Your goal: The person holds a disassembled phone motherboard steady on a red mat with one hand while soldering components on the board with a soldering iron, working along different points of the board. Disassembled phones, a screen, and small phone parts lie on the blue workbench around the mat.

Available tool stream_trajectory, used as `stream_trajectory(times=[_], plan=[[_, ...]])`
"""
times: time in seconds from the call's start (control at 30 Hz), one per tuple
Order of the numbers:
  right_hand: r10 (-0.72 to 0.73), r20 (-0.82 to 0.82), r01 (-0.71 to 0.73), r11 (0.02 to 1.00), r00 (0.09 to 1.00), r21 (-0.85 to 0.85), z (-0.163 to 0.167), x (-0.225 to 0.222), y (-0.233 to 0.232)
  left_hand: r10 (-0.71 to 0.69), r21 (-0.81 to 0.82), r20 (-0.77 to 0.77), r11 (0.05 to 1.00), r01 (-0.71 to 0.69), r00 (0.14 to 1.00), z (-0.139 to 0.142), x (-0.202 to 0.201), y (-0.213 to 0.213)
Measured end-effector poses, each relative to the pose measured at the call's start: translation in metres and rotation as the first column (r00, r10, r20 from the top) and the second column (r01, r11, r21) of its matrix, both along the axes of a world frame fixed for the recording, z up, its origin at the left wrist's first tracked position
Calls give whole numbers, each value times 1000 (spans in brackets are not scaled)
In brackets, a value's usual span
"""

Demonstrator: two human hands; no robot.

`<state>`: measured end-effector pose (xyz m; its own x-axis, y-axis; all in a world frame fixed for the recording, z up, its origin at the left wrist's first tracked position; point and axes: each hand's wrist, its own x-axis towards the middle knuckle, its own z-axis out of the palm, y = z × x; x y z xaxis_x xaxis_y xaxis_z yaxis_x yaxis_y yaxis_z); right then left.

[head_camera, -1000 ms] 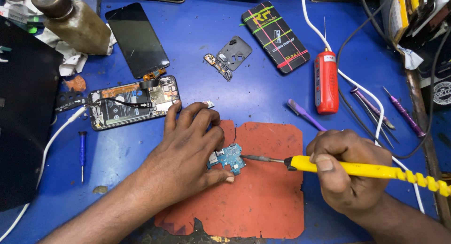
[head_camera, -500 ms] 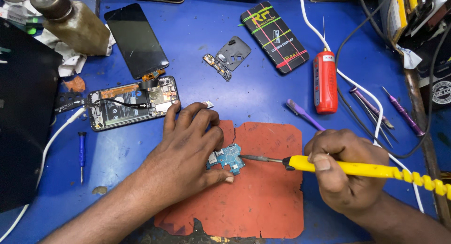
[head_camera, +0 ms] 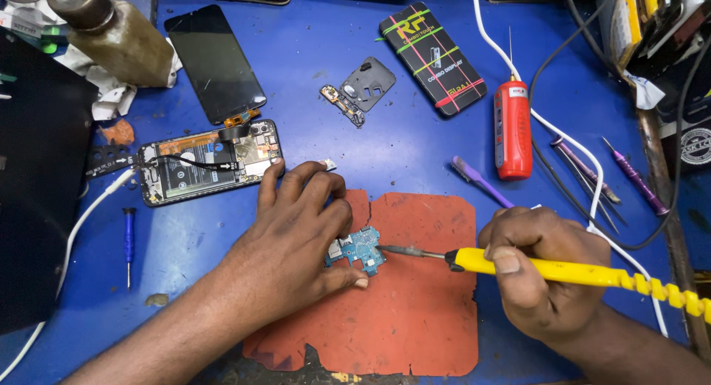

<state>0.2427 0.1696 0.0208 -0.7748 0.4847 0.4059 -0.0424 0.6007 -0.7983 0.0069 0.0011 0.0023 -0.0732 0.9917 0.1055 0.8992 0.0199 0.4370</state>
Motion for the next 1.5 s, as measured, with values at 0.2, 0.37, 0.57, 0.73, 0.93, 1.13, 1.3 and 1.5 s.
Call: stream_trajectory(times=[0.2, 0.37, 0.57, 0.73, 0.93, 1.13, 1.3, 1.5], plan=[[-1, -14, 1, 1000, 1000, -6, -1, -1, 0, 6, -4, 7, 1000, -6, 1000, 0, 0, 0], [7, -26, -7, 1000, 1000, 0, -1, 0, 1, 4, 6, -1, 1000, -4, 1000, 0, 0, 0], [5, -27, -5, 1000, 1000, 10, -2, 0, 1, 1, 9, -5, 1000, -1, 1000, 0, 0, 0], [6, -17, -6, 1000, 1000, 1, -1, 1, 2, 0, 6, -8, 1000, 0, 1000, 0, 0, 0], [-5, 13, 4, 1000, 1000, 21, 1, 1, 1, 0, -6, -3, 1000, 0, 1000, 0, 0, 0], [-8, 4, 8, 999, 1000, 37, 1, 1, 0, 0, -3, -4, 1000, 0, 1000, 1, 0, 0], [-12, 12, 11, 1000, 1000, 26, 1, 2, -1, 3, -12, 8, 1000, -3, 1000, 1, 0, 0], [-6, 10, 5, 1000, 1000, 30, 1, 2, 0, 2, -8, 4, 1000, -2, 1000, 2, 0, 0]])
